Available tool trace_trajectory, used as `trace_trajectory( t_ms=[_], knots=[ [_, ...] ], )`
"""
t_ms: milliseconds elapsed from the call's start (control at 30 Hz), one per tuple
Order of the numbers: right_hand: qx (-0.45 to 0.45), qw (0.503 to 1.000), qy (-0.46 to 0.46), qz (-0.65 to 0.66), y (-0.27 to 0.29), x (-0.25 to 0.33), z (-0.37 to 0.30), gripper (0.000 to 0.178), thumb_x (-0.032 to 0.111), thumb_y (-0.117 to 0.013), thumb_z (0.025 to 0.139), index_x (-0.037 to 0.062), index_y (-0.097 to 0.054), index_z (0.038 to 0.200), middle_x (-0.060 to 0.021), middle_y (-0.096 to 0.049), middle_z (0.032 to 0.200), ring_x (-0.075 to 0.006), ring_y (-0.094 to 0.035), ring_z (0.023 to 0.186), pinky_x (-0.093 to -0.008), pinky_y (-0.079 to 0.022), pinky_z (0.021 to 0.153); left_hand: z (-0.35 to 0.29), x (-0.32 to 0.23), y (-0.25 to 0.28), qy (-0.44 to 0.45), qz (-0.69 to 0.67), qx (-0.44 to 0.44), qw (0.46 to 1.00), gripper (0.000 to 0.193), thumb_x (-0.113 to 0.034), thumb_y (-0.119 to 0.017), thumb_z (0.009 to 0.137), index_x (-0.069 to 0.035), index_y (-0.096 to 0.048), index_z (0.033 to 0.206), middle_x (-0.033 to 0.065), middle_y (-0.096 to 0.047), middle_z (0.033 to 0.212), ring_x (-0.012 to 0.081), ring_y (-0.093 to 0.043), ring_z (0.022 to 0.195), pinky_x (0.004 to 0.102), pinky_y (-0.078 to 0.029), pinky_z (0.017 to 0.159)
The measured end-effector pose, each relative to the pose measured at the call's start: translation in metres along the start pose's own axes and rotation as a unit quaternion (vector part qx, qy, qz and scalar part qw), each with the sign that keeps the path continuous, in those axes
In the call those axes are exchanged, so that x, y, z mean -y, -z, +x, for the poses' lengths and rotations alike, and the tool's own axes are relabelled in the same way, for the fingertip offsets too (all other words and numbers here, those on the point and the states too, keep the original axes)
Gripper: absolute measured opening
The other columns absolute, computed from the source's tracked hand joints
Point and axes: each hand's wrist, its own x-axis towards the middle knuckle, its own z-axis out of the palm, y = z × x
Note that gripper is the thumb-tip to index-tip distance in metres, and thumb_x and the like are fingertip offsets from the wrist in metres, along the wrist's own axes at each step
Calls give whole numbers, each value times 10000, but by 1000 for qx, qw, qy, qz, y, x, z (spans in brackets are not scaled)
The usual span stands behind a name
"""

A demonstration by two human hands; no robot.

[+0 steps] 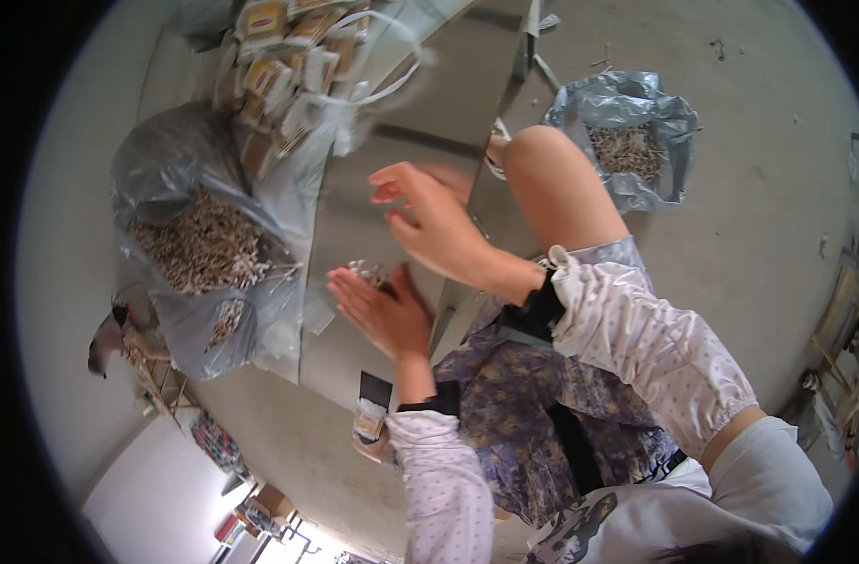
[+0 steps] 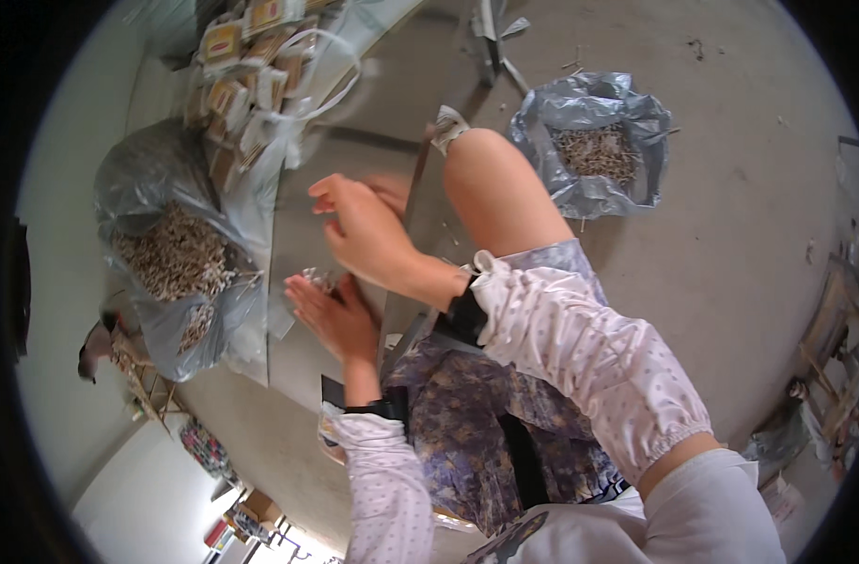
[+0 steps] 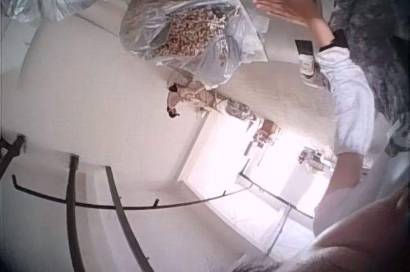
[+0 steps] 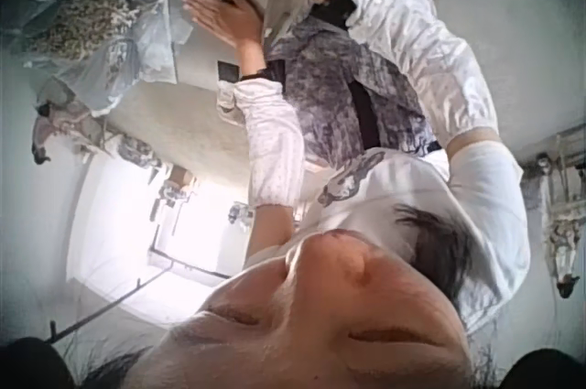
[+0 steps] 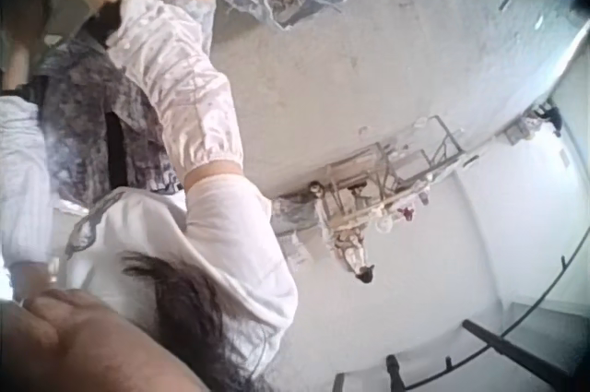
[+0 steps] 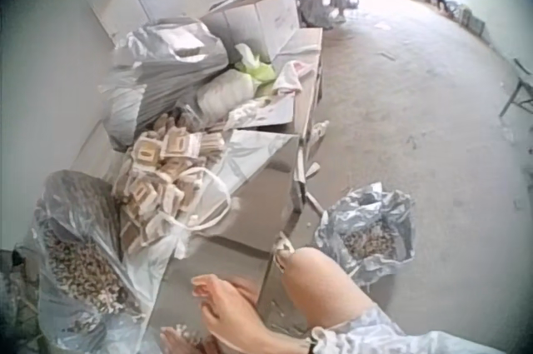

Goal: The recorder organizes a large batch of loose cotton swabs into aligned rows and places them into a small rectangular retail box.

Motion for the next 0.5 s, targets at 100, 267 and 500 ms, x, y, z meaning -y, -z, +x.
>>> trace_trajectory(
  t_ms=[100, 267, 500],
  knots=[
    [32, 999, 0, 3, -2, 0, 1, 377, -29, -545, 853, 25, -501, 1223, -122, -619, 1127, -242, -607, 1109, -365, -487, 948, 21, 12, -3, -29, -6, -8, 1000, 877, -563, -454, 981, 72, -176, 1518, 265, -191, 1588, 387, -169, 1490, 500, -168, 1196],
    [46, 999, -5, -9, -2, -2, 0, 357, -29, -545, 855, 23, -513, 1207, -124, -620, 1117, -253, -613, 1099, -364, -495, 936, 30, 10, -9, -26, -3, -11, 1000, 856, -550, -454, 987, 73, -189, 1511, 266, -204, 1583, 371, -187, 1487, 480, -173, 1196],
    [61, 998, -12, -27, -10, -9, -2, 331, -45, -558, 852, 13, -542, 1177, -124, -623, 1107, -231, -621, 1090, -347, -510, 917, 23, 14, 9, -25, 20, 1, 1000, 814, -552, -497, 967, 43, -302, 1487, 235, -350, 1535, 377, -311, 1429, 509, -235, 1151]
  ],
)
